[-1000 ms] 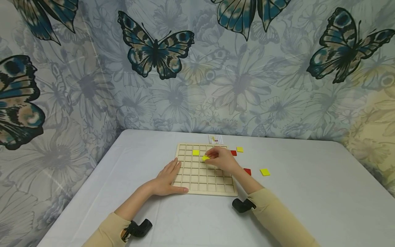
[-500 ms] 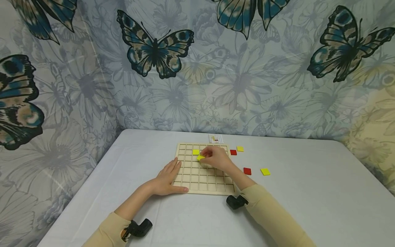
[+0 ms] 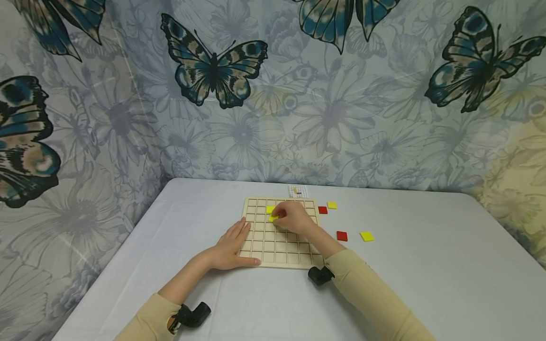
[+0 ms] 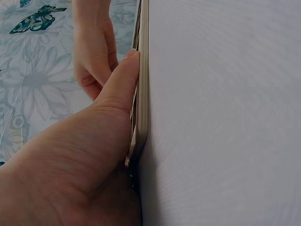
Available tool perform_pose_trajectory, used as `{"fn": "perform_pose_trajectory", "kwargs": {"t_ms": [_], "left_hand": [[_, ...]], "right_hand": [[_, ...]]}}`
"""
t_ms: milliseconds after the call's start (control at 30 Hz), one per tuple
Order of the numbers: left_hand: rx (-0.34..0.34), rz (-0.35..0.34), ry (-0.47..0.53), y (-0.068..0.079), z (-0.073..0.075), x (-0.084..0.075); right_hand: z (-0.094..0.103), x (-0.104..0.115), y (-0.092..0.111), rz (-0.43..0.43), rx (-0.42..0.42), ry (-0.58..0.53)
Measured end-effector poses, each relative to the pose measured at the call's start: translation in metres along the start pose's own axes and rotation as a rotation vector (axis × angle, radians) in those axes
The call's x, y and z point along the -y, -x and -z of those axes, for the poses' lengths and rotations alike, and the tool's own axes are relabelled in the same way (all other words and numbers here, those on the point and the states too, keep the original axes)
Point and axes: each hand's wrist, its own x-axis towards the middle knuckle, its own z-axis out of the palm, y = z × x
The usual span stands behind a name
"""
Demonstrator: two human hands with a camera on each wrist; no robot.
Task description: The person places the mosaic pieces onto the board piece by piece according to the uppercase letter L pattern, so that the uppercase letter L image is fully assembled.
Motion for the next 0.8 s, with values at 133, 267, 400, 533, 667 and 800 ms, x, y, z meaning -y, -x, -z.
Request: {"fn": "perform_pose_trajectory", "kwargs": {"t_ms": [133, 267, 400, 533, 667, 800], "left_hand": [[-0.001, -0.002, -0.009, 0.0004, -0.0001, 0.0008], [0.002, 0.006, -0.013, 0.0006, -0.0004, 0.0009], [0.000, -0.002, -0.002, 0.0008, -0.0001, 0.0000], [-0.001, -0.010, 0.006, 0.0008, 0.0005, -0.0002], [-0.001, -0.008, 0.001, 0.0009, 0.0007, -0.0002], [-0.001, -0.006, 0.002, 0.0010, 0.0009, -0.0002]], "right_hand": [[-0.0012, 0.0008, 0.0004, 0.004, 0.002, 0.004], [-0.0021, 0.0015, 0.0015, 0.016, -0.007, 0.007], [-0.0029, 0.0017, 0.0033, 0.039, -0.015, 0.002], [-0.0037, 0.0017, 0.0046, 0.051, -0.023, 0.003], [-0.0041, 0.0014, 0.0052, 0.053, -0.027, 0.008], [-0.0029, 0.0005, 0.0071, 0.024, -0.025, -0.028]]}}
